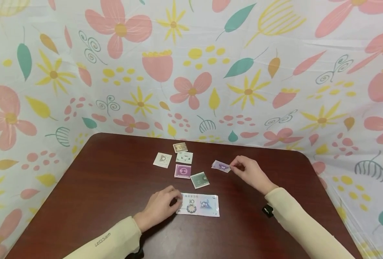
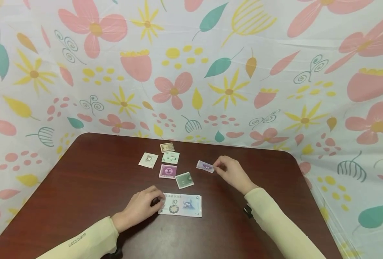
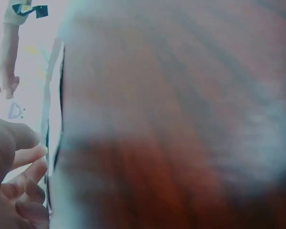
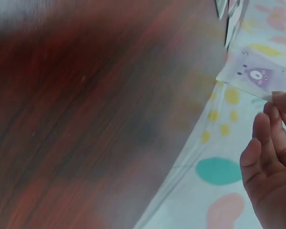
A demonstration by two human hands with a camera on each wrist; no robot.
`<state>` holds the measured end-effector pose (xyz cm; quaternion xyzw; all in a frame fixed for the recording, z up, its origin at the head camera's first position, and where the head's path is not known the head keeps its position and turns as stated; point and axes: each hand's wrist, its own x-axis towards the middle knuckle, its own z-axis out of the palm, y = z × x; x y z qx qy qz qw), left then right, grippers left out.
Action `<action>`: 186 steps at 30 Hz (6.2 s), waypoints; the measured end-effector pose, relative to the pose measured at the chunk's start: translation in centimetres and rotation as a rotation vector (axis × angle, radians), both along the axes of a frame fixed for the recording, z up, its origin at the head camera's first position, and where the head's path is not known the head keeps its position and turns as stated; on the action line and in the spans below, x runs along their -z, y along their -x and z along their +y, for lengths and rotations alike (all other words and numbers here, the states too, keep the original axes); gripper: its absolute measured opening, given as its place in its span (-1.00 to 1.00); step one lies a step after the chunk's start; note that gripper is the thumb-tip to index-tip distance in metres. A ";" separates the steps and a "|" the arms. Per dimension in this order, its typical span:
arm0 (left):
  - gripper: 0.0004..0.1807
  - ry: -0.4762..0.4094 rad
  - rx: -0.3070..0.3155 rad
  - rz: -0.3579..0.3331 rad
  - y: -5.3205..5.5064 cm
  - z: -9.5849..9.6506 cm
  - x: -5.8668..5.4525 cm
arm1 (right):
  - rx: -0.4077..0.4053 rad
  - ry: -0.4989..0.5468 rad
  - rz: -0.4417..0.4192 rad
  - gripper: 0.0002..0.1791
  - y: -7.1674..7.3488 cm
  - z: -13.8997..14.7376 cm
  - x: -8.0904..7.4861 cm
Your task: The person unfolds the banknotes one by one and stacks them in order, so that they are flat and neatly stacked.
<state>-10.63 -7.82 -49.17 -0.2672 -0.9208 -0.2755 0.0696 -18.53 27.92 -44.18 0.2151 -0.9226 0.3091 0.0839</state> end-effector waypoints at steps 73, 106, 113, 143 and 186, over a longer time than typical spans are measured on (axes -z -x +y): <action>-0.89 -0.846 -0.235 -0.625 2.5 4.3 -2.2 | -0.131 0.146 -0.069 -0.70 -4.1 -6.5 0.1; -0.93 -0.853 -0.163 -0.639 1.4 2.5 -2.3 | -0.131 0.137 -0.082 -0.88 -4.5 -4.1 0.2; -0.92 -0.882 -0.219 -0.668 1.2 1.9 -2.2 | -0.046 0.198 -0.236 -0.83 -5.4 -4.1 0.6; -0.82 -0.155 -0.015 -0.272 -0.4 -0.2 -0.7 | -0.169 -0.014 -0.320 -0.91 -7.6 -6.3 2.5; -0.81 0.157 0.132 0.188 -0.2 -0.8 1.0 | -0.040 -0.156 -0.138 -0.95 2.8 -10.0 0.5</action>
